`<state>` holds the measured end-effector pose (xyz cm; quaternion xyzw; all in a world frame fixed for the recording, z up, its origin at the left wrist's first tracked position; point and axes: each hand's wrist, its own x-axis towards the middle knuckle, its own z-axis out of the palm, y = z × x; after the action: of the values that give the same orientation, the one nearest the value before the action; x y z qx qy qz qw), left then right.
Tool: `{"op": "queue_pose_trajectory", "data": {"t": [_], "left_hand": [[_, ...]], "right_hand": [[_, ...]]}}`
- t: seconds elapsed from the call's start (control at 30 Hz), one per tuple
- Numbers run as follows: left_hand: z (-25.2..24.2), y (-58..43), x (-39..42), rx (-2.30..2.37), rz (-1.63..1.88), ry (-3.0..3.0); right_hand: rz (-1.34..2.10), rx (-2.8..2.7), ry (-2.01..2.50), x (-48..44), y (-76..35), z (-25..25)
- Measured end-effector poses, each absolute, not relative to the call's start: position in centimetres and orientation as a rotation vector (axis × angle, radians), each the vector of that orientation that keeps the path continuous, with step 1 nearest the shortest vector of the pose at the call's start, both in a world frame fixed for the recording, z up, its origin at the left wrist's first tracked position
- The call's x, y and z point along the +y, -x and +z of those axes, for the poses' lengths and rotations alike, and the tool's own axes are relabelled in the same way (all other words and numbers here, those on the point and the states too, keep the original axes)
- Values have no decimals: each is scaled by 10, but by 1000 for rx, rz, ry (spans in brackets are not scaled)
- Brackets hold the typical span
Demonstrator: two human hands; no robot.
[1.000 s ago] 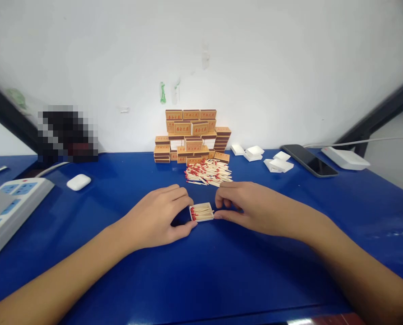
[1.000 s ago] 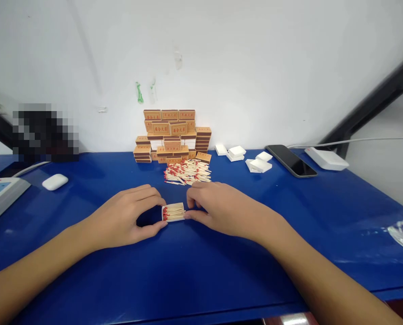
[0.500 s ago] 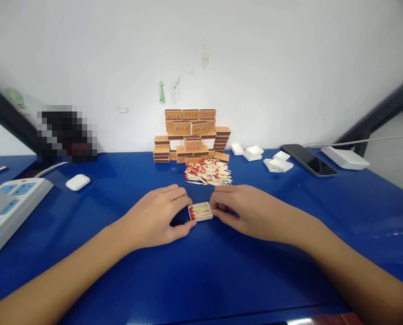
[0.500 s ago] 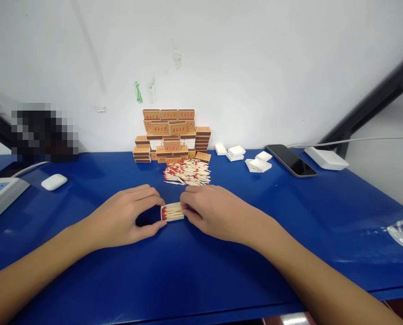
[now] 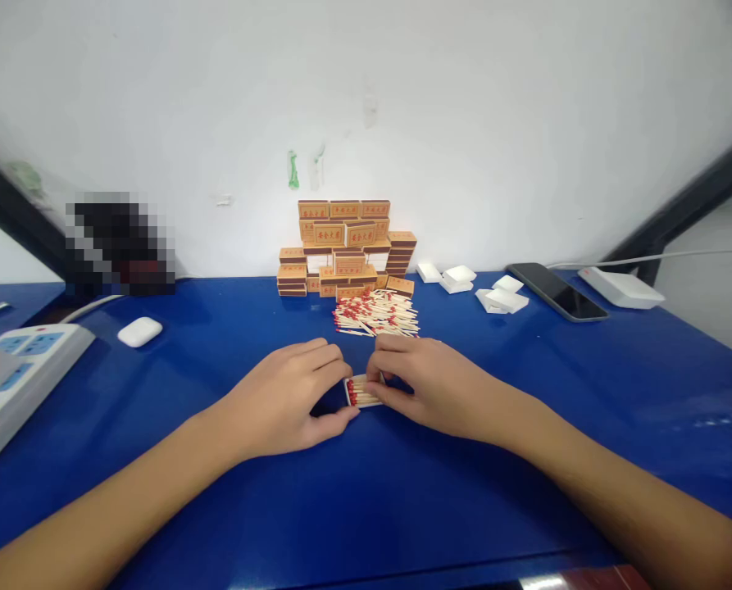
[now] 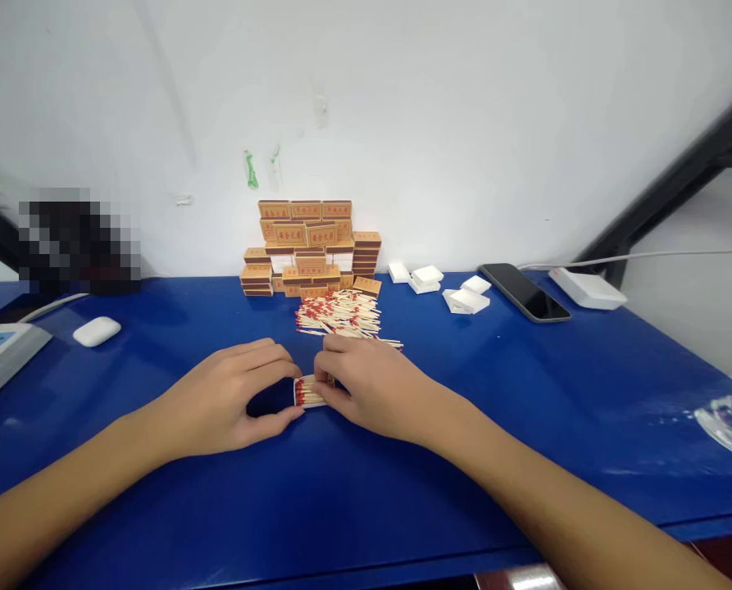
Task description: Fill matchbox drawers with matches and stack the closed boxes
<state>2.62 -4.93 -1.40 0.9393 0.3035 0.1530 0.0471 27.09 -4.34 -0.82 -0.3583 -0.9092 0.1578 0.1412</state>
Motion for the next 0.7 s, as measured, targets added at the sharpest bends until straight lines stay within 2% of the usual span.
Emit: {"op": "queue_pose_trajectory", "data": {"t": [0.4,0.7], "left_hand": [[-14,-27,-49,928,454,-2869],[-15,-27,-49,938,446,-2872]], "right_hand": [[358,-2612,998,-40,-273,-14],[435,-2632,1009,-42,-271,-10]]}}
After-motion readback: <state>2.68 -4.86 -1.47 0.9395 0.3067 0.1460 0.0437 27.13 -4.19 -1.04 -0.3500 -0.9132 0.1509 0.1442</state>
